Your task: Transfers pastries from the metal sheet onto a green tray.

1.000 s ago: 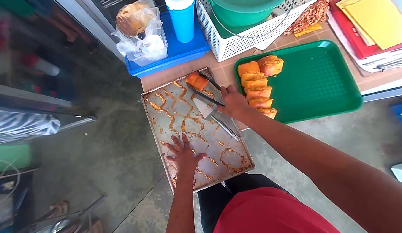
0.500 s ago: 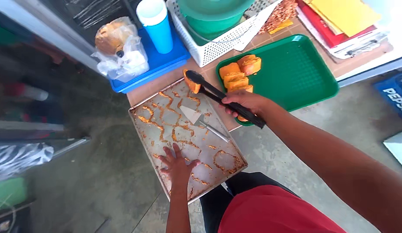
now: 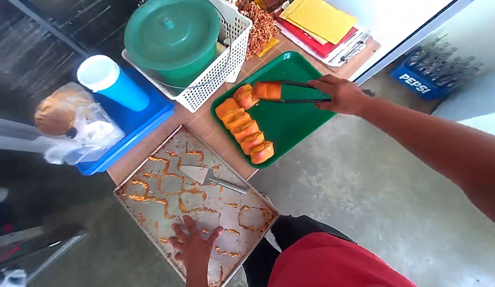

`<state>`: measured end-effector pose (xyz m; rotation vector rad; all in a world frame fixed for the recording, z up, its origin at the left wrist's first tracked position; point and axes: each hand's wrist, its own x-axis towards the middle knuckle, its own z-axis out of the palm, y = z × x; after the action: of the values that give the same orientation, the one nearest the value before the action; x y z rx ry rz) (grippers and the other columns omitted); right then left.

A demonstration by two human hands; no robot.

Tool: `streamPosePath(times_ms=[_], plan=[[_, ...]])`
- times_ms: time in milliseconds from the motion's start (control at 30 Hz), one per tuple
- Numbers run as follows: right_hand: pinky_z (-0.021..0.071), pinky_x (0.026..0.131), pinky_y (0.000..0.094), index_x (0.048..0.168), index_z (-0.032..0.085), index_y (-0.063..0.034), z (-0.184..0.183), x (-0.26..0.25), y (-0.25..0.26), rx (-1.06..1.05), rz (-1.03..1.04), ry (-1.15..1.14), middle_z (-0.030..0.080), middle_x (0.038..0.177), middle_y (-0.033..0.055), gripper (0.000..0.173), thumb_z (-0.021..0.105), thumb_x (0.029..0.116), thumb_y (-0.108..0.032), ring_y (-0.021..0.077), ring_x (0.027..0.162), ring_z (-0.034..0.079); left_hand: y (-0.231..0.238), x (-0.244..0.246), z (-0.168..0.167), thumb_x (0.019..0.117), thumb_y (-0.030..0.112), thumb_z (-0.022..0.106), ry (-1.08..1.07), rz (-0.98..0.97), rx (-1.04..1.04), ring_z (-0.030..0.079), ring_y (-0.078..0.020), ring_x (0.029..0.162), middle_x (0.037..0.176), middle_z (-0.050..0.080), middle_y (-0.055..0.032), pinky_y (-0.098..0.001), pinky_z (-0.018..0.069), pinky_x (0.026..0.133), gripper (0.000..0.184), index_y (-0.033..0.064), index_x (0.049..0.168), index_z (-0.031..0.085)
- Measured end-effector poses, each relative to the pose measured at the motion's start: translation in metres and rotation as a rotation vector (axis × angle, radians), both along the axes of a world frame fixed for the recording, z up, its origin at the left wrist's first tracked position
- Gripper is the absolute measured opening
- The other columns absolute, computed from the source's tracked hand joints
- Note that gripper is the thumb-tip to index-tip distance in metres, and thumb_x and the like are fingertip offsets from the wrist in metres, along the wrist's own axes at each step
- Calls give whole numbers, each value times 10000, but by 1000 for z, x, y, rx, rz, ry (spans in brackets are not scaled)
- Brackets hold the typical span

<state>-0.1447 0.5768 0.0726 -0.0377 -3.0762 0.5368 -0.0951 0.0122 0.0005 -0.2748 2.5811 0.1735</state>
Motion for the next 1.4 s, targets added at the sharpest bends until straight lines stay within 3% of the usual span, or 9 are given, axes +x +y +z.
streamPosePath(times_ms=[167,400,700,867,1000,1067,1167,1233,1400], plan=[[468,857,659,1428,602,-83,-33,-32,0,251,232,156,642,1295,256,652,753,812,72,511,1126,618,0,-1,1,663,603,892,-10,16,4,14,-573,1519,1698,-66,-243,-820,266,1015,1321,156,1657,145],[446,922,686,1532,453,-34,5,-29,-1,259,83,-157,532,1416,286,892,884,750,-40,533,1249,532,3,-2,2,661,603,892,-23,26,1,19,-575,1518,1696,-79,-245,-815,280,1011,1331,155,1658,133],[481,722,629,1382,621,-35,-2,-17,2,339,227,148,650,1226,268,606,743,802,90,513,1015,640,2,-2,1,653,626,885,-29,35,-20,24,-559,1525,1700,-77,-231,-801,288,1017,1339,166,1659,130],[480,749,640,1400,607,-40,-27,-14,-8,329,138,170,639,1257,278,584,700,837,83,523,1062,631,4,-4,4,652,624,888,-44,33,-34,31,-555,1526,1702,-78,-225,-788,299,1022,1345,171,1660,121],[447,918,706,1520,470,-35,-7,-11,-6,177,4,-146,526,1432,289,859,873,762,-31,539,1274,521,3,-7,9,675,636,869,-90,29,-35,13,-548,1530,1701,-90,-224,-784,295,1033,1327,176,1661,110],[454,947,718,1539,423,-4,5,1,1,41,-98,-213,485,1459,308,936,914,745,-79,540,1263,529,-1,-9,12,703,613,865,-82,46,13,11,-545,1531,1703,-68,-223,-785,268,1054,1268,175,1656,154],[465,946,691,1540,375,58,3,8,4,-172,-356,-236,449,1463,348,896,878,830,-156,542,1164,574,-8,-10,13,779,561,835,-37,72,115,38,-554,1525,1702,2,-235,-787,252,1072,1108,152,1633,259],[409,1021,714,1529,373,74,-13,-4,1,-213,-516,-278,444,1463,369,873,840,881,-279,558,1269,513,-13,-11,15,832,517,806,34,77,196,107,-568,1511,1687,91,-263,-777,258,1080,997,98,1603,333],[307,1038,799,1608,270,-7,-49,-33,-11,-199,-588,-311,266,1595,367,1099,840,820,-520,621,1403,324,-25,2,20,863,449,753,372,87,380,252,-594,1458,1607,247,-360,-724,247,1131,877,-64,1502,440]])
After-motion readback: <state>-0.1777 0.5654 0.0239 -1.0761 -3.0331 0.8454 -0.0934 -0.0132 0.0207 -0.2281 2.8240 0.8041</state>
